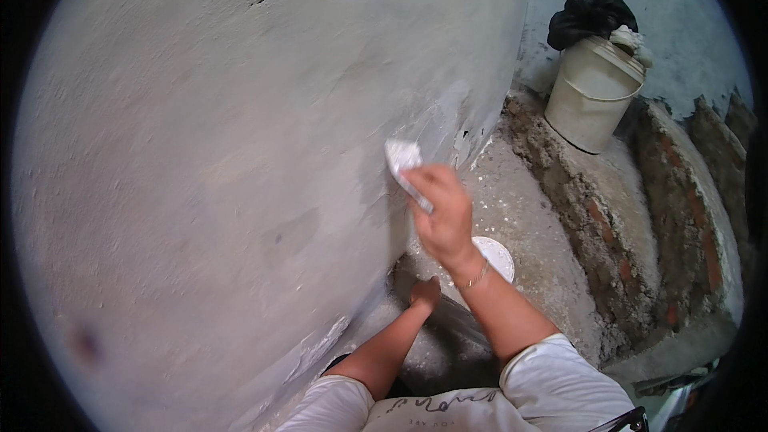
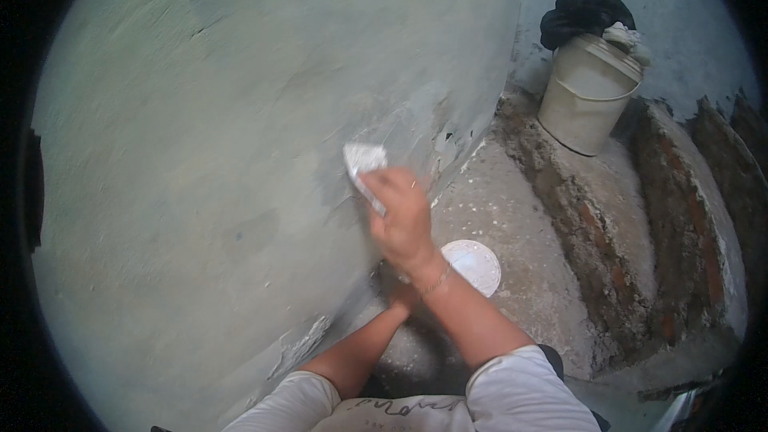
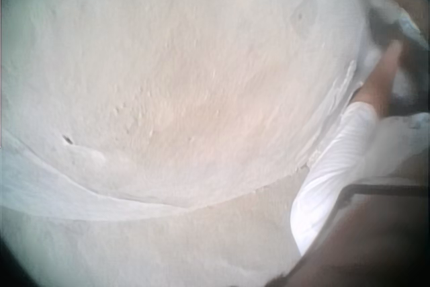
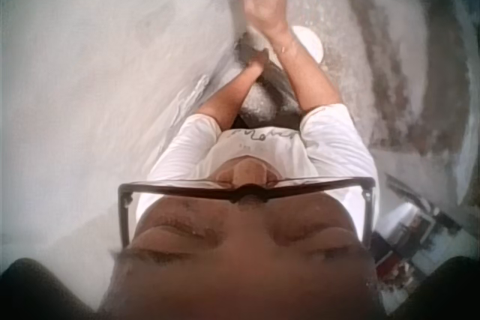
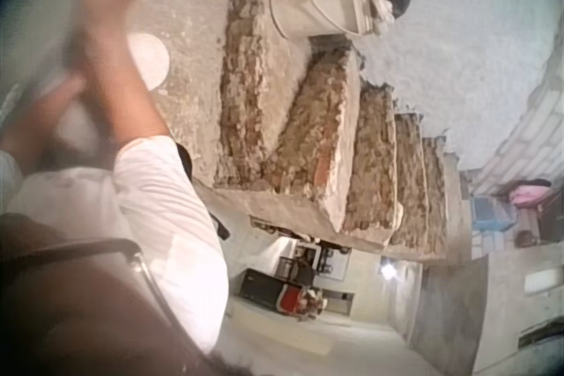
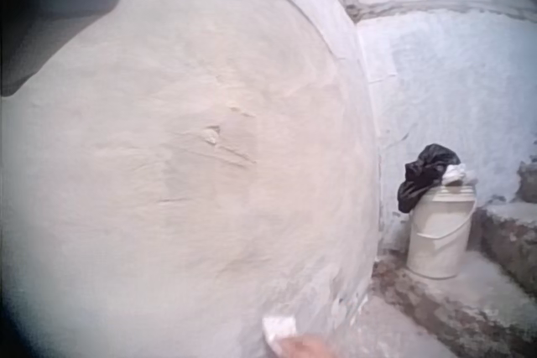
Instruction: The person applies plaster to a wall using a putty knife, repeatedly dipping the tool into a bucket and smoothing the material over holes and cracks.
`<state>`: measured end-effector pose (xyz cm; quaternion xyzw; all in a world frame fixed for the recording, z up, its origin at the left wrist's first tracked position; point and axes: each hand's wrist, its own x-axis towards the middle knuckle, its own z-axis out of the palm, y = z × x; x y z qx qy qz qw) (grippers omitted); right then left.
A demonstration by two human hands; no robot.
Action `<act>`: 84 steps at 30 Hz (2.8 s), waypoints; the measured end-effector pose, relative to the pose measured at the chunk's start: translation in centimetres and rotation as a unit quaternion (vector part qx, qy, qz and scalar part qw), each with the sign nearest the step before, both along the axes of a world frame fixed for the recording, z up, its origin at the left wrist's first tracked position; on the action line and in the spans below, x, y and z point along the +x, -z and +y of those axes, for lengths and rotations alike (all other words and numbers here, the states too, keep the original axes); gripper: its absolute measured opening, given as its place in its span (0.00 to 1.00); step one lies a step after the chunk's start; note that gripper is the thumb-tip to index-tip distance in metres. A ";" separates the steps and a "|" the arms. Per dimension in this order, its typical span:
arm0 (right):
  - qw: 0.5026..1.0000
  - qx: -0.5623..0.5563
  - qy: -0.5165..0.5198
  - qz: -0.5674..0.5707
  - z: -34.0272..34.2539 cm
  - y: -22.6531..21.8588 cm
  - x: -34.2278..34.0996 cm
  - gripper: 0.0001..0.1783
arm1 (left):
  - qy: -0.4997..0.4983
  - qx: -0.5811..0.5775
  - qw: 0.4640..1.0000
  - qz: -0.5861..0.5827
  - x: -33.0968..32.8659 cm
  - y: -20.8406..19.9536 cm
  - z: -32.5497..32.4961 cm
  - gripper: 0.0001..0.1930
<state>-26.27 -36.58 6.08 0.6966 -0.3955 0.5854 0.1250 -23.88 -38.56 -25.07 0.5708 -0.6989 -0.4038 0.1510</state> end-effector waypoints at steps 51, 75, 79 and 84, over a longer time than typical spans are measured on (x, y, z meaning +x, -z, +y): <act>0.979 0.005 0.003 0.202 -1.3 -5.1 -2.9 0.11 | -0.066 0.102 0.992 -0.019 -0.8 -4.3 1.1 0.30; 0.973 0.192 -0.034 0.119 3.4 7.6 -3.7 0.14 | 0.004 -0.081 0.995 0.058 -0.5 0.8 0.1 0.29; 0.964 0.184 -0.053 0.183 0.5 3.7 -4.4 0.13 | -0.088 0.076 0.992 0.041 -1.6 -3.0 1.2 0.30; 0.995 -0.004 -0.010 0.102 -0.3 -3.8 -4.1 0.13 | -0.075 0.091 0.993 0.029 -0.2 -4.7 1.5 0.31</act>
